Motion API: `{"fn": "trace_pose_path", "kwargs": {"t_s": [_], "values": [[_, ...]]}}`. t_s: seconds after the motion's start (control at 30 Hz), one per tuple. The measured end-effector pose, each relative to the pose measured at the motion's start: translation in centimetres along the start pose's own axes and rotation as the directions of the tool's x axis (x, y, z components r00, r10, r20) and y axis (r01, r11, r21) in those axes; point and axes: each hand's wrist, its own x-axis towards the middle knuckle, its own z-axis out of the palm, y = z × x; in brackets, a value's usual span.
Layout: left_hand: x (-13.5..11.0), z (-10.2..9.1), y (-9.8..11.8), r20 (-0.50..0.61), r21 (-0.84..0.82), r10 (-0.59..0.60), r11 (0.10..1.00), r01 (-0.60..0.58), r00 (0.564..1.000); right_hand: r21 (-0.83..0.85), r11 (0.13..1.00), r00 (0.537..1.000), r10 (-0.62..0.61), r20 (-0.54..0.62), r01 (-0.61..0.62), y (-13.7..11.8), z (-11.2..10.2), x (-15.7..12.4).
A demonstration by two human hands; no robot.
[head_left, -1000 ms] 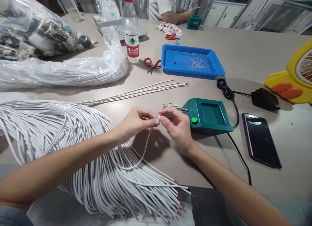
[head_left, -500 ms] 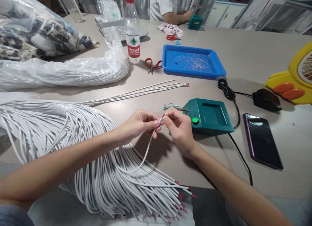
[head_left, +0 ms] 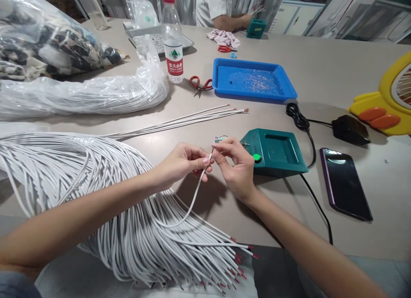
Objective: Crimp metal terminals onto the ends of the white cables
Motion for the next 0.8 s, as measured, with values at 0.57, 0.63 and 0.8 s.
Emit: {"fn": "trace_pose_path", "kwargs": {"t_s": [0.57,0.63,0.8], "values": [[0.02,0.07,-0.02,-0.003,-0.020,0.040,0.999,-0.040,0.999,-0.032,0.999,0.999,0.037,0.023,-0.036,-0.42,0.23,-0.12],[0.02,-0.01,-0.08,-0.005,-0.001,0.054,0.999,-0.054,0.999,-0.019,0.997,0.997,0.074,0.011,-0.074,-0.42,0.24,-0.06],[0.15,-0.19,0.00,-0.072,0.100,0.068,0.993,-0.060,0.995,0.055,0.986,0.986,0.157,0.064,-0.160,-0.46,0.25,0.08]]}}
